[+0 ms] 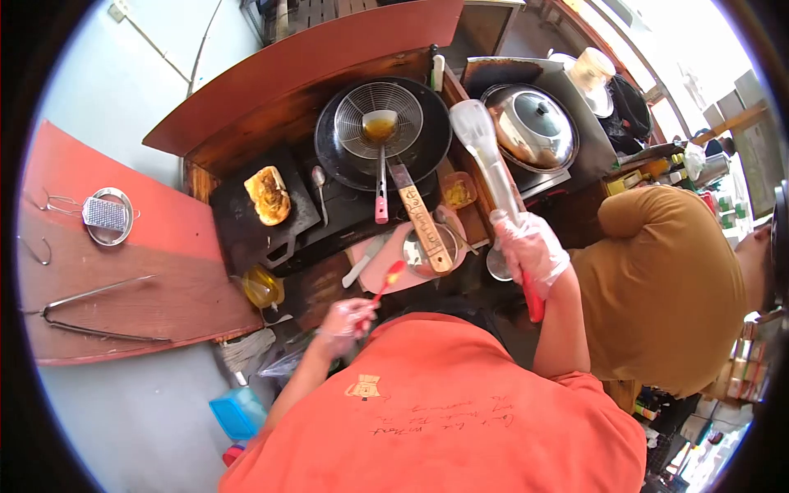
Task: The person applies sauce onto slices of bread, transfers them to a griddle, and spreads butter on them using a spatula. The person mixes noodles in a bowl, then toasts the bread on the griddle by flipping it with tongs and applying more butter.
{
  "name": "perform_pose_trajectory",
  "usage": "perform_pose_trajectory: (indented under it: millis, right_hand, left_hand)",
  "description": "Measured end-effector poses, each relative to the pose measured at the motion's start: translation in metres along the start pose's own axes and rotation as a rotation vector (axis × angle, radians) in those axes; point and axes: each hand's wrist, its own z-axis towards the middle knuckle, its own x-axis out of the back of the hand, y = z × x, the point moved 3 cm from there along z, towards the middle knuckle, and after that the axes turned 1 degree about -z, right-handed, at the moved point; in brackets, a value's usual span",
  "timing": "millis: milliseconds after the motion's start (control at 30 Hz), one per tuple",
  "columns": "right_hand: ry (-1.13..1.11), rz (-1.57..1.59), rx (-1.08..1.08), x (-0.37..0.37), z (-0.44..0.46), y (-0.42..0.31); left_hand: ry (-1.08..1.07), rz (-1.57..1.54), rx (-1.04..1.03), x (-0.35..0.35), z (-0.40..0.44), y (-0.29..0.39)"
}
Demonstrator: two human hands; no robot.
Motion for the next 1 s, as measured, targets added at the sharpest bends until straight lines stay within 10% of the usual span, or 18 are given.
perform_pose_trajectory:
  millis: [233, 267, 333, 433, 500, 600, 667, 800, 1000]
  right_hand:
    - [0.139, 0.147, -0.01, 0.053, 0.014, 0.025]
    - [0.147, 0.146, -0.014, 0.056, 0.015, 0.028]
    - [0.143, 0.165, -0.052, 0.059, 0.017, 0.035]
    - [0.148, 0.207, -0.065, 0.069, 0.021, 0.047]
    - [0.144, 0.247, -0.023, 0.077, 0.025, 0.057]
    - [0.157, 0.209, 0.003, 0.086, 0.026, 0.054]
    - [0.179, 0.168, 0.12, 0.088, 0.026, 0.045]
    - [-0.065, 0.427, 0.301, 0.044, 0.016, 0.002]
    - [-0.38, 0.251, 0.554, -0.116, -0.008, -0.035]
  left_hand:
    - [-0.064, -0.544, -0.082, -0.139, 0.178, -0.001]
    - [-0.095, -0.051, -0.331, -0.145, 0.193, 0.013]
    - [-0.523, -0.713, -0.189, -0.169, 0.238, 0.016]
    - [-0.487, -0.738, -0.406, -0.178, 0.288, 0.009]
    - [-0.443, -0.731, -0.445, -0.168, 0.266, 0.0]
    - [0.177, 0.125, -0.409, -0.15, 0.152, 0.018]
    - [-0.05, 0.664, -0.384, -0.103, 0.112, -0.007]
    - [-0.161, 0.194, -0.185, -0.084, -0.044, 0.031]
    - [0.191, 0.43, -0.943, -0.123, -0.102, 0.085]
